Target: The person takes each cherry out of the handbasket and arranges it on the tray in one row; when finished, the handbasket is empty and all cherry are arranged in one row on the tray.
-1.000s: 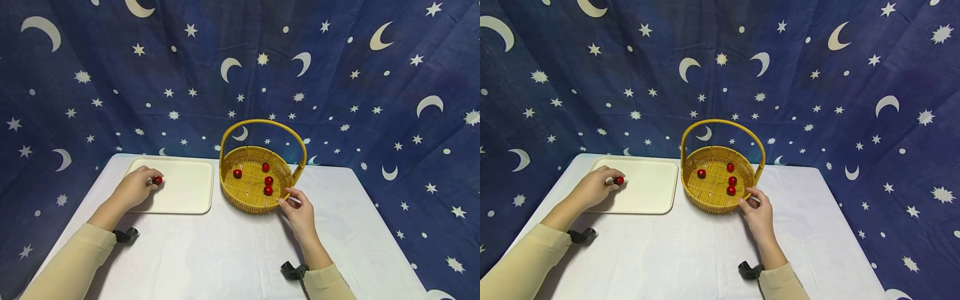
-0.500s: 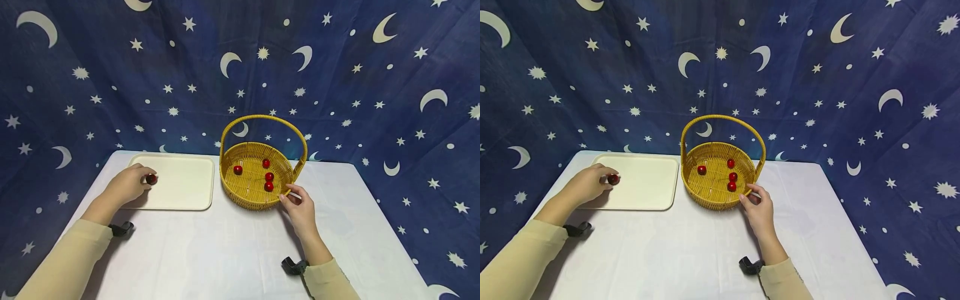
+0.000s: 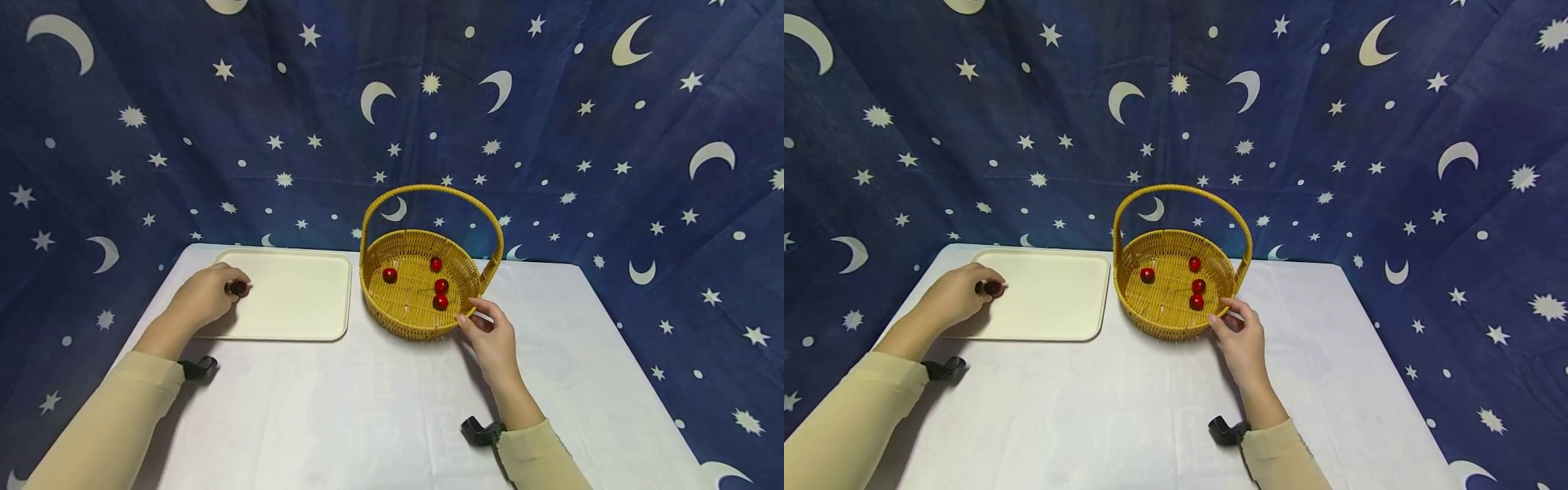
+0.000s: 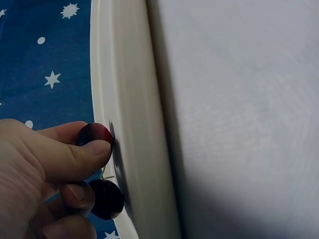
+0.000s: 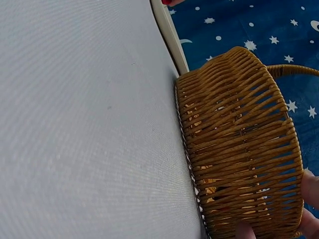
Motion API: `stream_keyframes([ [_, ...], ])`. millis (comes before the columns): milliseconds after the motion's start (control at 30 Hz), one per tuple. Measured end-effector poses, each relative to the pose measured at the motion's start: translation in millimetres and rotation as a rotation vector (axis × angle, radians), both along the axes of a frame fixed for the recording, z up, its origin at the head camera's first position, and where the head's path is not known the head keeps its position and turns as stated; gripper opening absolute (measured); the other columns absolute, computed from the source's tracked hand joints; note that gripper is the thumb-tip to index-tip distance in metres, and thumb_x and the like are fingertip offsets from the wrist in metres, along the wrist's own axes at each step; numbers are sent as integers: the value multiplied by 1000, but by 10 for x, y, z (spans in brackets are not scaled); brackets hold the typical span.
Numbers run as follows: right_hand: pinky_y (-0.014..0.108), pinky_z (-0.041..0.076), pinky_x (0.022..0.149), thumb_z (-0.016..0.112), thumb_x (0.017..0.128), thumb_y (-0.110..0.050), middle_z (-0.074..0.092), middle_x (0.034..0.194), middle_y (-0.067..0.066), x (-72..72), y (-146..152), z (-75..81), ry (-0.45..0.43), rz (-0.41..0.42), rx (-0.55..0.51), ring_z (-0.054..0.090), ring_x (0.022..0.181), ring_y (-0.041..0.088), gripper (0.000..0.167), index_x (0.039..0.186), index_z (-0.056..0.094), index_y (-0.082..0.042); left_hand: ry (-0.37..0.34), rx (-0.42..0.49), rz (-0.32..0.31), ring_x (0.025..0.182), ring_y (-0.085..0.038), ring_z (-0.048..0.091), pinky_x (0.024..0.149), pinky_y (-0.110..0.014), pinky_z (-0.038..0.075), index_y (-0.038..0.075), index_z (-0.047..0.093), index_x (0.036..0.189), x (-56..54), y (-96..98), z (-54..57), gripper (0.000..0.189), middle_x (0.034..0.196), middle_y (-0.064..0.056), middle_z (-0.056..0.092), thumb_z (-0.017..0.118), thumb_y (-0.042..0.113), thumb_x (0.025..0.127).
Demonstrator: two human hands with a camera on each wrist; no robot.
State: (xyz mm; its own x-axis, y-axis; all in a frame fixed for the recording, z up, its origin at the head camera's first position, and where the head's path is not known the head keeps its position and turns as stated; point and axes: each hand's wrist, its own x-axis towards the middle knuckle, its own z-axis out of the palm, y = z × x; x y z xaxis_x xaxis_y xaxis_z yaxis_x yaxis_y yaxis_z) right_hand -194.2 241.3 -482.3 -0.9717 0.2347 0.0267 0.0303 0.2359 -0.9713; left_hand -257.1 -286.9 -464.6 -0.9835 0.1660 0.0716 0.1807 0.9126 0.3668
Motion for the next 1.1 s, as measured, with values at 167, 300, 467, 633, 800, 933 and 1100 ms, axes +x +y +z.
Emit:
stream_keyframes([
  [167, 15, 59, 79, 78, 98, -5, 60, 140, 18, 1, -2, -15, 6, -4, -6, 65, 107, 12, 47, 142, 63, -3, -3, 22, -3, 100, -34, 68, 96, -62, 53, 7, 77, 123, -5, -18, -14, 35, 114, -16, 72, 77, -6, 90],
  [300, 15, 59, 79, 78, 97, -4, 60, 140, 19, 4, -2, -16, 15, -5, -12, 66, 107, 13, 47, 142, 63, -3, -7, 34, -6, 108, -40, 68, 102, -67, 50, 7, 75, 129, 2, -27, 3, 42, 121, -19, 71, 78, -5, 89],
  [467, 15, 59, 79, 78, 98, -5, 60, 140, 18, -9, -4, -14, 10, -2, -10, 65, 109, 15, 47, 143, 63, -4, 12, 33, -12, 117, -45, 67, 102, -69, 50, 10, 71, 138, 29, 18, 82, 49, 134, -20, 67, 79, -1, 91],
  [633, 14, 58, 78, 78, 99, -9, 60, 141, 16, -27, -2, -2, -3, 0, 0, 63, 110, 15, 47, 143, 63, -6, 84, 70, -75, 108, -40, 70, 91, -61, 56, 11, 69, 141, 139, 316, 192, 51, 137, -17, 67, 79, 3, 91],
  [800, 14, 58, 78, 78, 99, -8, 60, 141, 16, -26, 3, 3, -6, -2, 3, 63, 111, 17, 47, 143, 63, -6, 179, 146, -185, 94, -29, 70, 83, -49, 56, 14, 71, 138, 253, 830, 273, 49, 134, -9, 71, 82, 4, 91],
  [933, 14, 59, 78, 78, 98, -7, 59, 142, 18, -17, 2, 5, -8, -5, -3, 63, 112, 18, 47, 143, 63, -5, 199, 216, -265, 75, -13, 58, 73, -36, 51, 19, 73, 135, 316, 1263, 330, 43, 126, 0, 74, 83, 13, 93],
  [1100, 14, 59, 78, 78, 97, -5, 59, 142, 18, -8, 0, 7, -10, -4, -5, 63, 112, 18, 48, 143, 63, -5, 189, 269, -350, 74, -10, 56, 72, -33, 50, 22, 72, 134, 288, 1741, 391, 39, 120, 3, 75, 81, 19, 97],
])
